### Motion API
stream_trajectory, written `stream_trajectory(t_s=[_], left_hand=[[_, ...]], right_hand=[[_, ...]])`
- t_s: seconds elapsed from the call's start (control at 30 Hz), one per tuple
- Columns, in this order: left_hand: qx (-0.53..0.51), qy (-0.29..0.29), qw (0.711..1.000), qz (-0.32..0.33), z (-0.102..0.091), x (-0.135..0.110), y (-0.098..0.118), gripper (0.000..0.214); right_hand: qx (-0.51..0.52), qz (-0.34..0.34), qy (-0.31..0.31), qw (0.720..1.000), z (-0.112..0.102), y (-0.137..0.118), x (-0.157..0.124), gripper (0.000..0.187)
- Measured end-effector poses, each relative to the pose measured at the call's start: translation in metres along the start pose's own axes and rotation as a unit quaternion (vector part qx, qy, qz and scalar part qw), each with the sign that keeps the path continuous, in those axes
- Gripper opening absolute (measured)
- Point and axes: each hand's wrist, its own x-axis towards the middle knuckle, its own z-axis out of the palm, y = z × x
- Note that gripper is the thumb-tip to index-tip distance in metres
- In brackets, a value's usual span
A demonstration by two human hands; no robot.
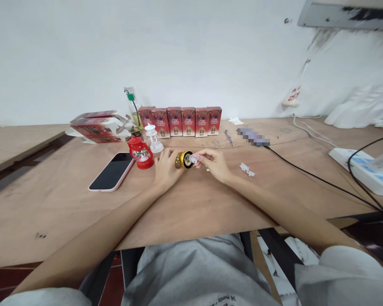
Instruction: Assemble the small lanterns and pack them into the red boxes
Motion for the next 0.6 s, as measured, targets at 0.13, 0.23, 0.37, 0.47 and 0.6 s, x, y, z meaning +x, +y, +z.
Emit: stream_trajectory(t_s=[0.13, 0.23, 0.37, 0.47, 0.6], left_hand=[[-0.004, -0.003, 1.0, 0.003, 0.0007, 0.0003, -0.0005, 0.036], [-0.007, -0.005, 1.0, 0.001, 0.0011, 0.0, -0.0008, 0.037], [-0.014, 0.0, 1.0, 0.002, 0.0016, -0.0005, -0.0017, 0.036], [-0.017, 0.002, 1.0, 0.007, 0.0019, -0.0005, -0.0024, 0.035], [-0.016, 0.004, 1.0, 0.017, 0.0022, -0.0004, -0.0022, 0.034]], right_hand=[[0.008, 0.008, -0.008, 1.0, 0.0, 0.0022, 0.0001, 0.03], [0.033, 0.017, -0.015, 0.999, 0.0003, 0.0053, 0.0001, 0.029], [-0.012, -0.028, -0.021, 0.999, 0.0009, 0.0077, -0.0023, 0.025], [-0.115, -0.091, -0.014, 0.989, 0.0007, 0.0054, -0.0051, 0.013], [-0.251, -0.191, 0.007, 0.949, -0.0009, 0.0009, -0.0069, 0.007]])
